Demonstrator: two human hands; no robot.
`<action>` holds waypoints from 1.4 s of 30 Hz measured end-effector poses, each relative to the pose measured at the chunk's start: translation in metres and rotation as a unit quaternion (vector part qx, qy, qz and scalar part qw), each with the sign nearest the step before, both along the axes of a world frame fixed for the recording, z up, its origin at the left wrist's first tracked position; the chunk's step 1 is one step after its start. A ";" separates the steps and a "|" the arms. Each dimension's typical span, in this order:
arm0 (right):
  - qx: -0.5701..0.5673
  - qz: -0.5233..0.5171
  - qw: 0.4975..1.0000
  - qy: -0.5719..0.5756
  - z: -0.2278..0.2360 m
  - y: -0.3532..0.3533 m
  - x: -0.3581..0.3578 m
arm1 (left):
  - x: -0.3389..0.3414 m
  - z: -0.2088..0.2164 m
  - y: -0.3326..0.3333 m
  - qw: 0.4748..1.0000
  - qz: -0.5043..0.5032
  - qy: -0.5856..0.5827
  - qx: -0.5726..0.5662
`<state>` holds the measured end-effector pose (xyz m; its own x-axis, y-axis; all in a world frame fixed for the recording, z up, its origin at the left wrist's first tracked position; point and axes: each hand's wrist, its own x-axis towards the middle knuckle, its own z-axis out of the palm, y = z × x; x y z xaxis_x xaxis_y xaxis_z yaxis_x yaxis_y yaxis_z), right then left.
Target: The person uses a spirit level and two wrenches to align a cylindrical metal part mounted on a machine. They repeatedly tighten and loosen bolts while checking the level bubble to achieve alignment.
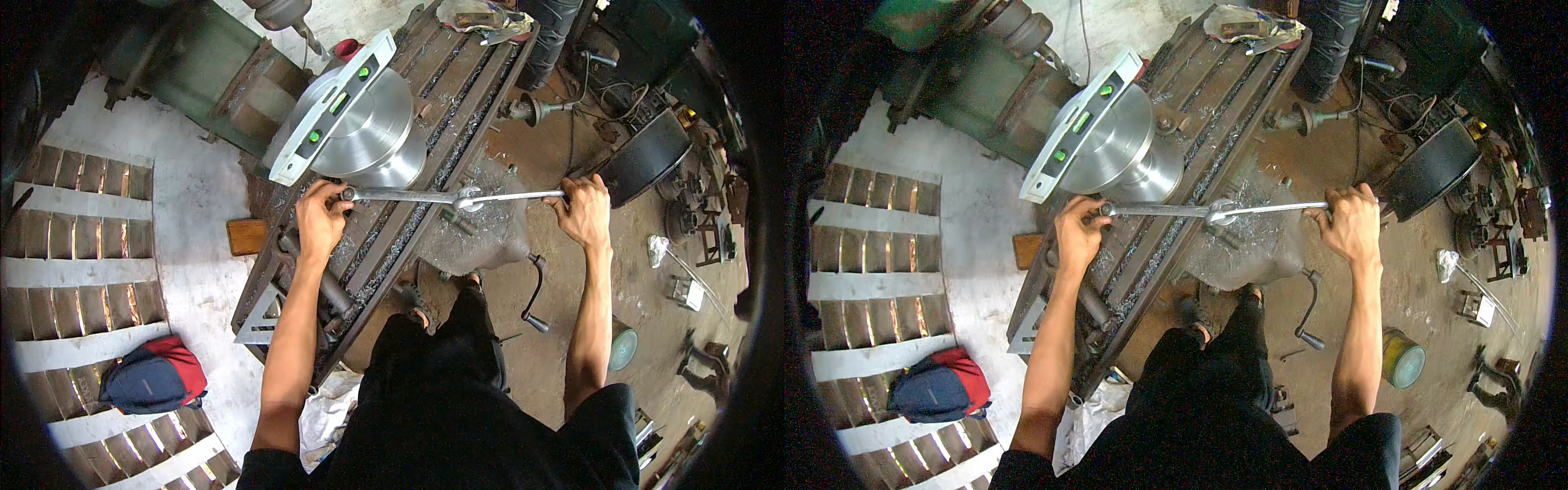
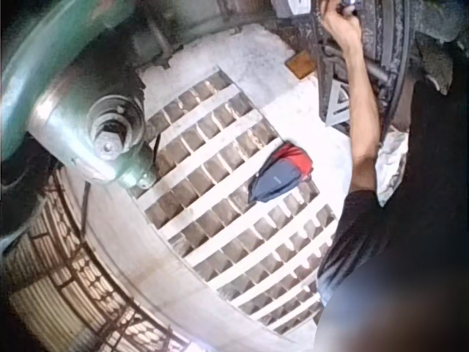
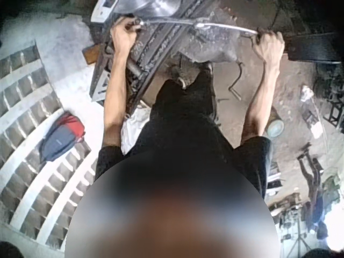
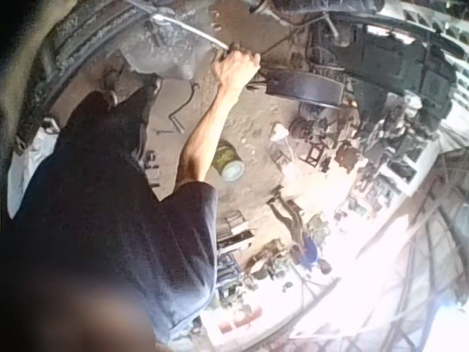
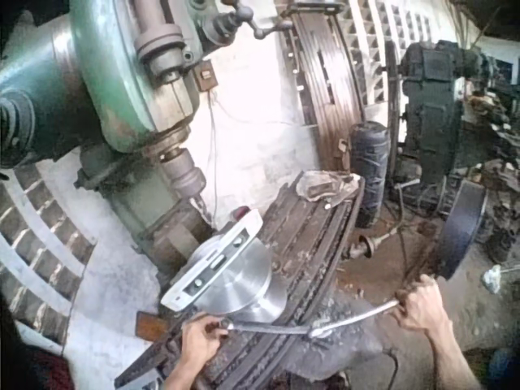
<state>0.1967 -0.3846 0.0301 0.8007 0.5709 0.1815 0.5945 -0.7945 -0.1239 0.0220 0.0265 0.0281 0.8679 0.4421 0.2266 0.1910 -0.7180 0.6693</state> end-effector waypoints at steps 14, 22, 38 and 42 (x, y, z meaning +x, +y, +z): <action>0.006 -0.061 0.998 -0.014 0.001 -0.004 -0.053 | 0.000 -0.002 0.008 0.999 -0.044 -0.003 0.003; 0.004 -0.152 0.988 -0.002 -0.005 -0.004 -0.130 | 0.001 0.003 0.019 0.996 -0.082 0.028 0.010; -0.014 -0.197 0.961 -0.194 -0.014 0.014 -0.197 | 0.004 -0.003 0.034 0.988 -0.154 -0.002 0.002; -0.001 -0.240 0.970 0.037 -0.006 0.011 -0.214 | 0.001 -0.002 0.035 0.984 -0.174 0.027 0.010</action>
